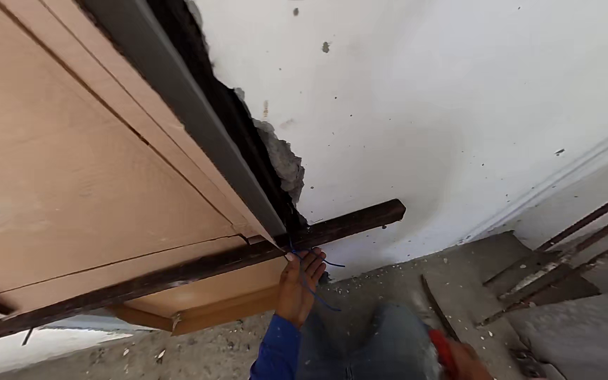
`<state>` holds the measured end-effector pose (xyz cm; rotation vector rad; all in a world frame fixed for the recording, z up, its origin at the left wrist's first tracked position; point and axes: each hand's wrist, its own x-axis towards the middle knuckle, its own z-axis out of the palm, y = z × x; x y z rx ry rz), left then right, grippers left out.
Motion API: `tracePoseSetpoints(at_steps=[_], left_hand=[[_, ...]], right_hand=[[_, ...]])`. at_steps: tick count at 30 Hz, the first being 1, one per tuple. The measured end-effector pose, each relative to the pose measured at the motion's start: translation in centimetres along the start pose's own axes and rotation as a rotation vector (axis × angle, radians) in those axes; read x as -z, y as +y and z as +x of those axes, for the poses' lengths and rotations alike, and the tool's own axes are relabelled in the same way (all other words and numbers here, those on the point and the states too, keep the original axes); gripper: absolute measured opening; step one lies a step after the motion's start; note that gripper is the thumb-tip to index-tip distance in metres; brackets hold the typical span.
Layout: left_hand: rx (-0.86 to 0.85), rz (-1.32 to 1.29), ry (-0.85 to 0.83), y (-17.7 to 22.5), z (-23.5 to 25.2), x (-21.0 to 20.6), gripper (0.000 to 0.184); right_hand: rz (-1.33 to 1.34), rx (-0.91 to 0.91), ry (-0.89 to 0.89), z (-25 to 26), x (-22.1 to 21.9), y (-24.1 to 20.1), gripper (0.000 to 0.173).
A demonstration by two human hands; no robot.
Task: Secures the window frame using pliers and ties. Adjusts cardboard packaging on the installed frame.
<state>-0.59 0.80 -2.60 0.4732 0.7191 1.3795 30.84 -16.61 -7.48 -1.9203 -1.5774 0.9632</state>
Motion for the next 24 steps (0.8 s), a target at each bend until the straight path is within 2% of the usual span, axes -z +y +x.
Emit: tracePoseSetpoints(at_steps=[3, 5, 6, 9, 14, 20, 24], left_hand=[[-0.001, -0.046, 0.041, 0.4, 0.2, 0.1, 0.035], [-0.004, 0.003, 0.049, 1.1, 0.0, 0.1, 0.031], [-0.002, 0.048, 0.066, 1.6, -0.1, 0.0, 0.029], [0.062, 0.106, 0.113, 3.1, -0.6, 0.0, 0.030], [0.169, 0.021, 0.128, 3.8, -0.8, -0.2, 0.032], [0.171, -0.067, 0.097, 3.4, -0.9, -0.5, 0.031], [0.165, -0.133, 0.074, 3.3, -0.9, -0.7, 0.028]], right_hand=[[-0.169, 0.312, 0.114, 1.6, -2.2, -9.4, 0.039], [-0.312, 0.487, 0.277, 3.3, -4.5, -12.4, 0.043], [-0.376, 0.519, 0.321, 4.0, -5.1, -13.8, 0.048], [-0.519, 0.461, 0.322, 4.8, -5.9, -17.4, 0.065], [-0.619, 0.350, 0.314, 4.7, -6.8, -20.1, 0.050], [-0.697, 0.257, 0.222, 4.4, -6.8, -21.9, 0.058], [-0.741, 0.272, 0.262, 4.3, -6.9, -22.2, 0.051]])
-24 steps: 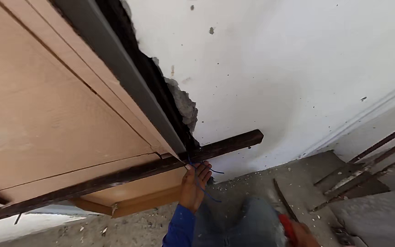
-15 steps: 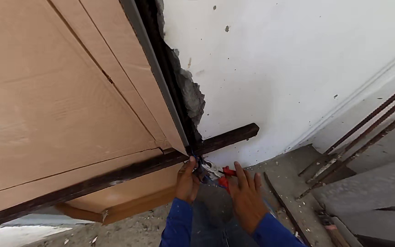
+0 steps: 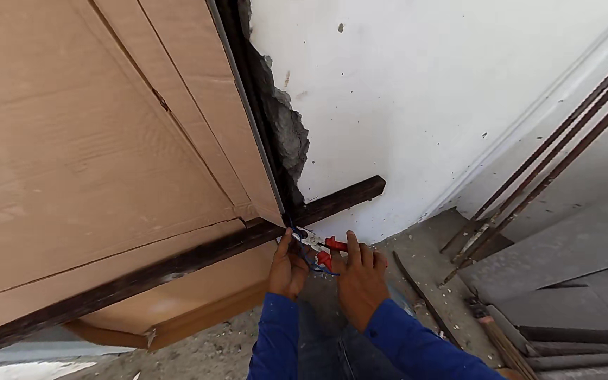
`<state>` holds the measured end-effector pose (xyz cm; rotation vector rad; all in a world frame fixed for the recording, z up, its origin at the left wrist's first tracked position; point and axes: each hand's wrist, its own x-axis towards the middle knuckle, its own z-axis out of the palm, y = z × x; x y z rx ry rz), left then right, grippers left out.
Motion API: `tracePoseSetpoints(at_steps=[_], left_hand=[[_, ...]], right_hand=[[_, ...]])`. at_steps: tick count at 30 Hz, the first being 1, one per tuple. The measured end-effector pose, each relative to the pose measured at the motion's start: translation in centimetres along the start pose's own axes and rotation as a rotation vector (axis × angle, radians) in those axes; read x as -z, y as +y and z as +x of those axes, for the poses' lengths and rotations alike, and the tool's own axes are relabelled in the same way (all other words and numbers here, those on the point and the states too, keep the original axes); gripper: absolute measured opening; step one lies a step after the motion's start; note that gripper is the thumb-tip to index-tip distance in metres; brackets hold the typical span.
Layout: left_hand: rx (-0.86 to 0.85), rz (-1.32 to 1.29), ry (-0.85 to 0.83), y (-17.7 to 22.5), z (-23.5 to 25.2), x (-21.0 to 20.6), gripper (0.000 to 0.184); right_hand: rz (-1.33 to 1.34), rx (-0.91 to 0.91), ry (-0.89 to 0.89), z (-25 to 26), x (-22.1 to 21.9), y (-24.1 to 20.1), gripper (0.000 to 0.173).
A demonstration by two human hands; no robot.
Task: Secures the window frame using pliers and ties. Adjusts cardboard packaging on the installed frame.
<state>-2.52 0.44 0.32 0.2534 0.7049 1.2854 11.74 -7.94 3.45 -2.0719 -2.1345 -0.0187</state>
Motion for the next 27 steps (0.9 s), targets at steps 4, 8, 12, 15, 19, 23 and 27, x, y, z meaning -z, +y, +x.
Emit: tracePoseSetpoints(at_steps=[4, 8, 12, 15, 19, 23, 27], left_hand=[[0.000, -0.058, -0.032, 0.0, -0.1, 0.1, 0.028], [0.009, -0.038, -0.020, 0.0, -0.2, 0.2, 0.030], [-0.001, -0.011, 0.013, -0.1, -0.3, 0.1, 0.028], [-0.025, -0.009, 0.021, -0.4, -0.1, 0.5, 0.024], [-0.033, 0.058, 0.068, -0.3, -0.5, 0.4, 0.019], [-0.058, 0.201, 0.179, 1.0, -1.8, 0.3, 0.018], [-0.168, 0.327, 0.209, 2.5, -3.6, -0.3, 0.020]], right_hand=[[-0.005, 0.006, -0.015, -0.1, 0.3, -0.2, 0.053], [0.025, 0.012, -0.043, 0.0, 0.3, -0.2, 0.052], [0.043, 0.002, -0.132, -0.1, 0.8, -0.6, 0.050], [0.062, -0.013, -0.196, 0.0, 1.4, -1.1, 0.047], [0.088, -0.019, -0.336, 0.6, 2.7, -1.0, 0.040], [0.226, -0.043, -0.493, 1.8, 3.5, -0.3, 0.044], [0.488, -0.090, -0.627, 2.7, 3.3, 0.5, 0.057]])
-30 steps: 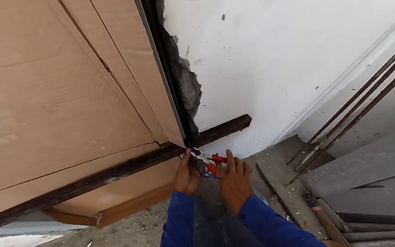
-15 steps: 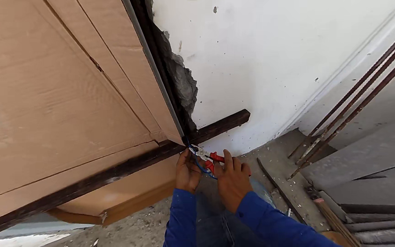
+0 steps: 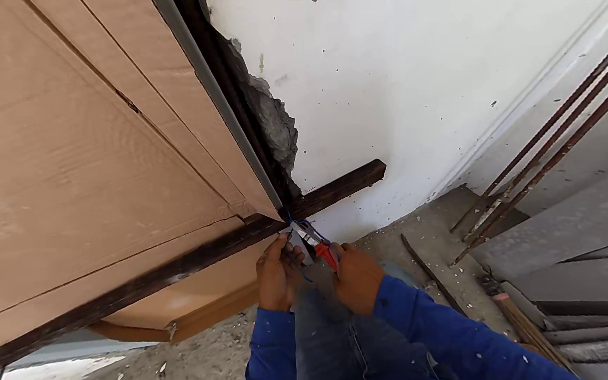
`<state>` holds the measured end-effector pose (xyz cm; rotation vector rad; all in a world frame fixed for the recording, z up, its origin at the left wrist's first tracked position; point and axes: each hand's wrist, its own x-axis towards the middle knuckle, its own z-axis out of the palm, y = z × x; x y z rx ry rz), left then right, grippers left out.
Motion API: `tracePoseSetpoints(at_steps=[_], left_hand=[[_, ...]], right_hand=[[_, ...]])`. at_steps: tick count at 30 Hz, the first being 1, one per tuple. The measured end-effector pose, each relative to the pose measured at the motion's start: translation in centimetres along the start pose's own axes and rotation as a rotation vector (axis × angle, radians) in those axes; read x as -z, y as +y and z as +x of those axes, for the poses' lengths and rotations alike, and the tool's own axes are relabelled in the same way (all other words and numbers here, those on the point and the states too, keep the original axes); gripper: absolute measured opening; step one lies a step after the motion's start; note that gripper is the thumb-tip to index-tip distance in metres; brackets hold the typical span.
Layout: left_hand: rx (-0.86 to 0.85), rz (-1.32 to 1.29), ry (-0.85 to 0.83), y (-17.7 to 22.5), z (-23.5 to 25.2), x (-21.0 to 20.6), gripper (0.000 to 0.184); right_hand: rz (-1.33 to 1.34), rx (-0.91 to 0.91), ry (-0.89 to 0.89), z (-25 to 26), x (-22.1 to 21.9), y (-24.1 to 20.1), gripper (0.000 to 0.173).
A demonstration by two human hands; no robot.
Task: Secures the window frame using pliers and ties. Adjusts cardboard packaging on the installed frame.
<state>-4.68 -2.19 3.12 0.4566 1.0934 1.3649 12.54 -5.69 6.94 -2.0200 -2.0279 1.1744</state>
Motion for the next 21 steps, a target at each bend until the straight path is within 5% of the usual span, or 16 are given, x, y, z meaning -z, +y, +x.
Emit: tracePoseSetpoints(at_steps=[5, 12, 21], left_hand=[[-0.142, 0.164, -0.030, 0.7, -1.0, 0.1, 0.029], [-0.571, 0.688, -0.041, 0.4, -2.3, -1.1, 0.028], [-0.679, 1.012, -0.033, -0.5, -3.6, -2.7, 0.040]], right_hand=[[0.280, 0.064, -0.072, 0.5, -0.3, 1.0, 0.027], [0.874, 0.176, -0.201, 1.3, -2.5, 2.2, 0.028], [1.642, 0.360, -0.644, 1.8, -4.7, 3.3, 0.024]])
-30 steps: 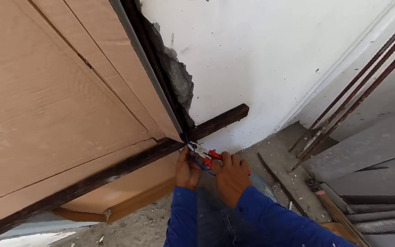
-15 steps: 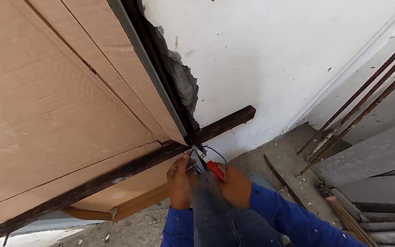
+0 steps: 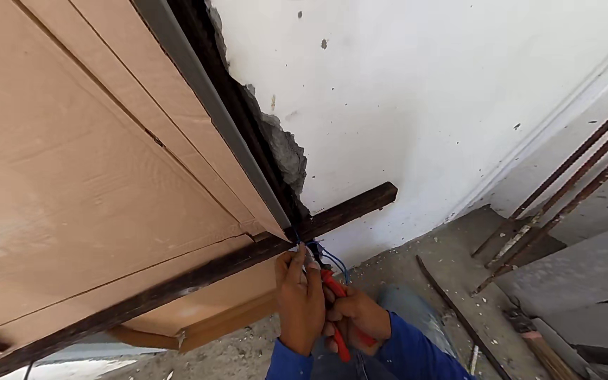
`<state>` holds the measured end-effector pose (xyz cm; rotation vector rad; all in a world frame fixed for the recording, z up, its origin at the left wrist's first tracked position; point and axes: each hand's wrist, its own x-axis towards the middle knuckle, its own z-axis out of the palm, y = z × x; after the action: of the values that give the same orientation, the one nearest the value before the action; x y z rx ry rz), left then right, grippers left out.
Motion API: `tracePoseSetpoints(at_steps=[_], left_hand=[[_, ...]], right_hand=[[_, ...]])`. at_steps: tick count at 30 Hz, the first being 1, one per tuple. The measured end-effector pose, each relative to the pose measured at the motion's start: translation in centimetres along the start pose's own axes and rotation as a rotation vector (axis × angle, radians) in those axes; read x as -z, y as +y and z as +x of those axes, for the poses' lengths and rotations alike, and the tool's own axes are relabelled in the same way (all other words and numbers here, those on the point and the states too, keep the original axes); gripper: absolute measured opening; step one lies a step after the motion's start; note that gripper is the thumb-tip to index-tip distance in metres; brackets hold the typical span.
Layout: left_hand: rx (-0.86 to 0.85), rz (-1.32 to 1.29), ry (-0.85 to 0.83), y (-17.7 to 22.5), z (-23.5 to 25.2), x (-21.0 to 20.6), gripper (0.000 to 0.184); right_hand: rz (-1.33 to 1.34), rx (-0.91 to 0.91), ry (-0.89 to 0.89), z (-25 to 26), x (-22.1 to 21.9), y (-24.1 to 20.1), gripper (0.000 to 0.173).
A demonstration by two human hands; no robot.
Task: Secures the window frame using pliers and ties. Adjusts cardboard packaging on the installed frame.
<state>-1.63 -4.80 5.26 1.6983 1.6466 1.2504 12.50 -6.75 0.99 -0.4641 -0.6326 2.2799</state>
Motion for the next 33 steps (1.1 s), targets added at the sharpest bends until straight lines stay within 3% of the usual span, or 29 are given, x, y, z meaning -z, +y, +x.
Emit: tracePoseSetpoints(at_steps=[6, 9, 12, 15, 20, 25, 29, 33], left_hand=[[0.056, 0.051, -0.046, 1.4, 0.3, -0.2, 0.048], [0.131, -0.105, -0.001, 0.7, 0.2, 0.1, 0.046], [0.240, -0.254, 0.047, -1.0, 0.0, 0.8, 0.042], [0.361, -0.378, 0.027, -2.1, -0.5, 1.2, 0.039], [0.499, -0.519, 0.033, -3.1, -1.3, 0.5, 0.034], [0.465, -0.629, 0.050, -4.1, -1.0, 0.3, 0.033], [0.558, -0.966, -0.020, -4.1, 0.6, -1.3, 0.041], [0.581, -1.188, -0.079, -4.3, 2.1, -3.2, 0.038]], right_hand=[[0.271, 0.041, -0.293, 0.4, 0.9, 0.9, 0.016], [0.191, 0.072, -0.279, 0.4, 1.8, 0.9, 0.014], [0.075, 0.029, -0.170, -0.4, 1.8, 0.1, 0.036], [-0.205, -0.037, 0.034, -1.7, 1.4, 0.6, 0.048], [-1.073, -0.303, 0.338, -6.0, -2.7, 1.5, 0.047], [-1.513, -0.194, 0.653, -11.1, -5.7, 0.0, 0.052], [-1.870, -0.143, 0.858, -9.1, -3.7, -1.7, 0.054], [-2.081, -0.165, 0.817, -5.5, -4.5, -2.0, 0.057]])
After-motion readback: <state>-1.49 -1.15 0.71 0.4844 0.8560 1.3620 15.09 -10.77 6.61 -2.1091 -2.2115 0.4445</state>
